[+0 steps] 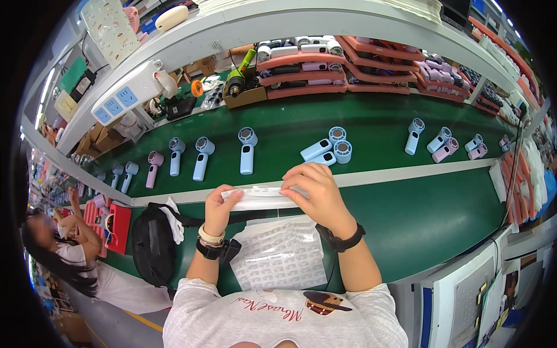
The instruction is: Inspecting and packaging portable hand fans into plastic bags at an assembly line station.
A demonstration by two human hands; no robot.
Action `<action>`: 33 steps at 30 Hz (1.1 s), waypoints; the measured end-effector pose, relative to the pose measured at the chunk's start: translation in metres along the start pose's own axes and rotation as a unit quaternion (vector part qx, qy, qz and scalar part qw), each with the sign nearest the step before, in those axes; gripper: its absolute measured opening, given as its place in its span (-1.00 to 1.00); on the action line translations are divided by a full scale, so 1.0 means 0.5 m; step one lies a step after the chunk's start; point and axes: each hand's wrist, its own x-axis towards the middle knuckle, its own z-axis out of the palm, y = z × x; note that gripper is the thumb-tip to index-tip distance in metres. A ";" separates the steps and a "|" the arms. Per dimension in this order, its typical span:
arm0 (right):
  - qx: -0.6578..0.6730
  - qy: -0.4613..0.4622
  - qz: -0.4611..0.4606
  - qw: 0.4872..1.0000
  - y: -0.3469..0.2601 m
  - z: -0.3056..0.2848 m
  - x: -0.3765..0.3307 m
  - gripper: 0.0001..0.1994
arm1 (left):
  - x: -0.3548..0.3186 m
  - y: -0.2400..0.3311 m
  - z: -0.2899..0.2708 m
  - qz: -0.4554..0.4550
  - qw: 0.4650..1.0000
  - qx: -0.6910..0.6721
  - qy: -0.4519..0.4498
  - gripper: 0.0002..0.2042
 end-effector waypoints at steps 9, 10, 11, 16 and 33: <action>0.021 -0.060 0.028 0.998 -0.013 0.032 -0.006 -0.76 | -0.017 -0.001 0.022 0.005 0.998 0.040 -0.046 -0.93; 0.031 -0.072 0.037 0.996 -0.013 0.032 -0.007 -0.75 | -0.018 0.001 0.022 0.003 0.998 0.039 -0.051 -0.93; 0.041 -0.084 0.046 0.995 -0.013 0.032 -0.007 -0.74 | -0.018 0.002 0.022 0.002 0.998 0.038 -0.055 -0.93; 0.069 -0.091 0.033 0.993 -0.023 0.025 -0.003 -0.72 | -0.010 -0.007 0.023 -0.017 0.999 0.016 -0.046 -0.92; 0.140 -0.055 0.033 0.988 -0.036 0.058 -0.009 -0.57 | -0.025 -0.010 0.041 0.003 0.991 0.035 -0.130 -0.83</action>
